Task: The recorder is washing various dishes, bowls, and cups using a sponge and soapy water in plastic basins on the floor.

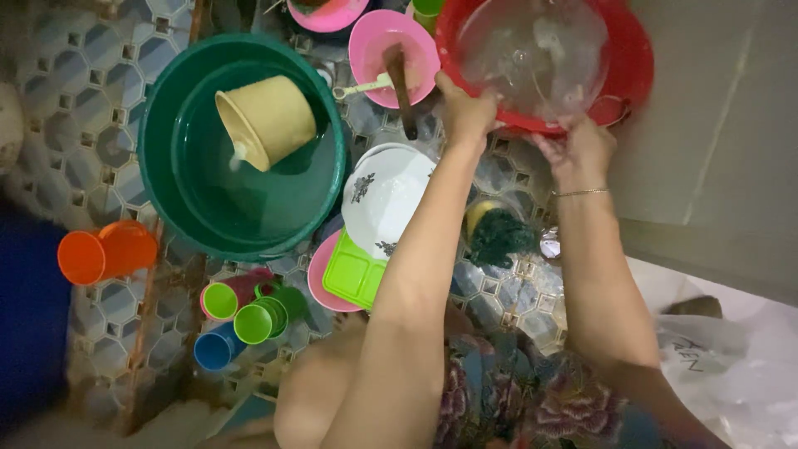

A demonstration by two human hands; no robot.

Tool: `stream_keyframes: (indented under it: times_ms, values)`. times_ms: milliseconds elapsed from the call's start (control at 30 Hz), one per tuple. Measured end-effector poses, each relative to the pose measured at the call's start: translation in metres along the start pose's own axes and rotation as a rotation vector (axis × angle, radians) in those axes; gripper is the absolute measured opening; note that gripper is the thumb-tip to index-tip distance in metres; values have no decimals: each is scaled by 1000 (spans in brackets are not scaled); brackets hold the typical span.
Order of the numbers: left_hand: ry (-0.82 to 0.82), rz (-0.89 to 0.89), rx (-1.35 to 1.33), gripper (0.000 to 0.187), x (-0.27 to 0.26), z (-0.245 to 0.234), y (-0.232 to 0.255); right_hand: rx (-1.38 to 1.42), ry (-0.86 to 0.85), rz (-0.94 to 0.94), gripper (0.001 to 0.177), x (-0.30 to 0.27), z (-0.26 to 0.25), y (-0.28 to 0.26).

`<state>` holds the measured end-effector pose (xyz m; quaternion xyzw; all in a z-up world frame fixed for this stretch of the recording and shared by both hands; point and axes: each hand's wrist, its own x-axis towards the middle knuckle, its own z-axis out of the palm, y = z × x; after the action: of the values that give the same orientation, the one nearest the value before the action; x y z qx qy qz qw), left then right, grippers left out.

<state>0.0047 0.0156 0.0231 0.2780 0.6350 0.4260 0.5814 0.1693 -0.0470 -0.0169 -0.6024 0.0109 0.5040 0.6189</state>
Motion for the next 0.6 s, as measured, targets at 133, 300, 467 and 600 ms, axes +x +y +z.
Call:
stream_keyframes:
  times_ms: [133, 300, 467, 600]
  values:
    - [-51, 46, -131, 75, 12, 9, 1, -17, 12, 11, 19, 4, 6, -17]
    - [-101, 110, -187, 73, 14, 15, 24, -56, -10, -10, 20, 13, 15, -33]
    - [-113, 114, -221, 72, 28, 27, 39, -6, -134, 83, 28, 25, 24, -56]
    - [-160, 75, -240, 75, 29, 27, 48, -30, -95, 110, 29, 32, 27, -59]
